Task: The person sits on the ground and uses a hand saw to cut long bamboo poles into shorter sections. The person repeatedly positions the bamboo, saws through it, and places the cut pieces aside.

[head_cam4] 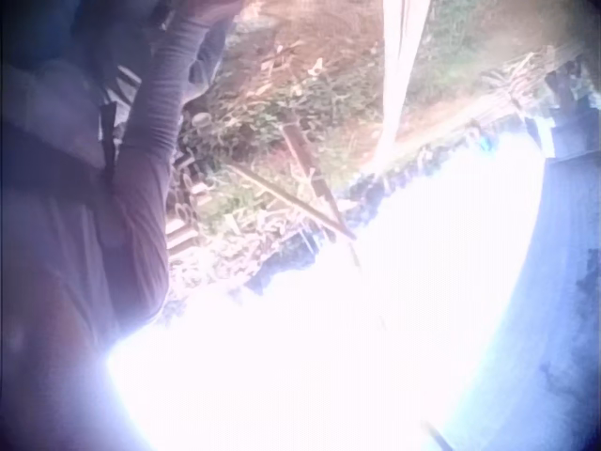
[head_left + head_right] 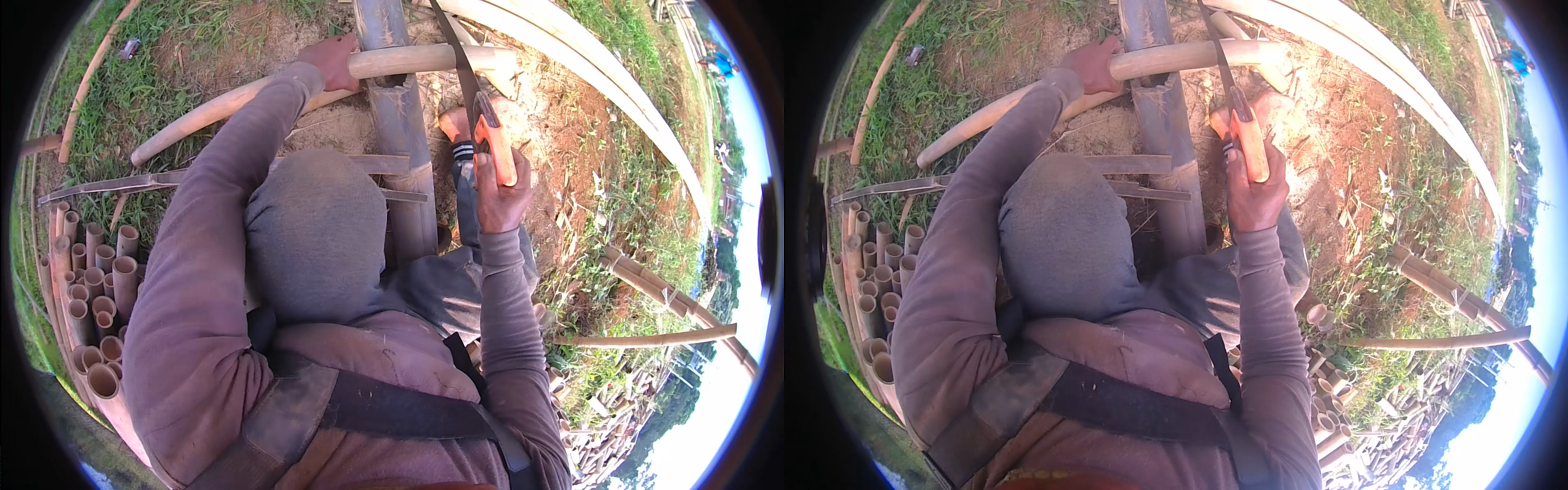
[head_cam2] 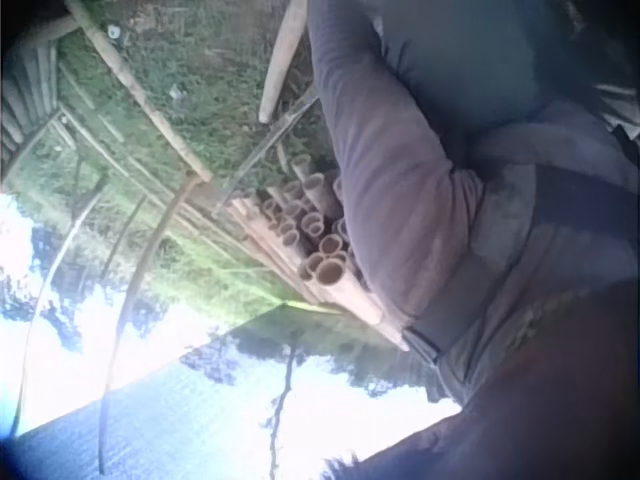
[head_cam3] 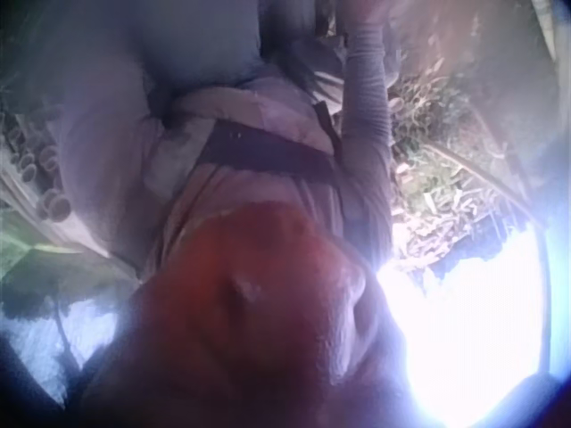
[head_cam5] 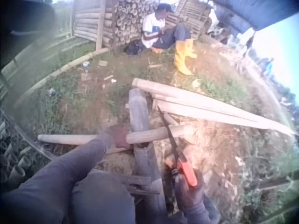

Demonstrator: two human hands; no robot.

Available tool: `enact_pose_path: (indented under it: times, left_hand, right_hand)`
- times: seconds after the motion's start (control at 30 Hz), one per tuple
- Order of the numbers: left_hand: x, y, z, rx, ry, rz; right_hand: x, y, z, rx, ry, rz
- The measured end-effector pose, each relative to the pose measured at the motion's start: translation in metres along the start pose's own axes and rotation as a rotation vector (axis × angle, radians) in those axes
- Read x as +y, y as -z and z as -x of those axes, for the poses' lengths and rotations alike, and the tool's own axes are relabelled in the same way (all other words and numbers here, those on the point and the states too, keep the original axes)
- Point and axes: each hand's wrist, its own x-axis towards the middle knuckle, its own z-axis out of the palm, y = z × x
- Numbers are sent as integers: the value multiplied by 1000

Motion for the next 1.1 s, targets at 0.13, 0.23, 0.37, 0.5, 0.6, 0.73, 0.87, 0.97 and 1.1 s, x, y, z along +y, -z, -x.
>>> enact_pose_path:
  times: [0.13, 0.23, 0.37, 0.5, 0.6, 0.73, 0.87, 0.97, 1.1]
  left_hand:
    - [5, -24, 16, 209, -6, -174]
    - [2, -3, -3, -147, 96, -47]
    - [-21, 4, -13, -208, -40, 61]
    - [10, 4, -2, -61, 86, -71]
    - [13, -6, 9, -36, 104, -79]
    - [14, 2, 8, -58, 141, -105]
    - [11, -6, 7, -29, 82, -80]
    - [14, -14, 10, -19, 67, -76]
    - [16, -2, 6, -10, 91, -78]
  right_hand:
    - [0, 7, 3, -65, 195, 40]
    - [-23, 7, -3, -114, 38, -169]
    - [-16, -4, -14, -46, 83, -168]
    - [-21, -14, -14, 95, 229, 30]
    - [-51, -4, -6, -6, 74, 55]
    - [-55, 41, 55, 74, 249, 201]
    - [-67, 49, 76, 71, -121, -170]
    - [-36, 3, 6, 0, 55, -13]
    - [-21, -23, -21, 17, 161, -44]
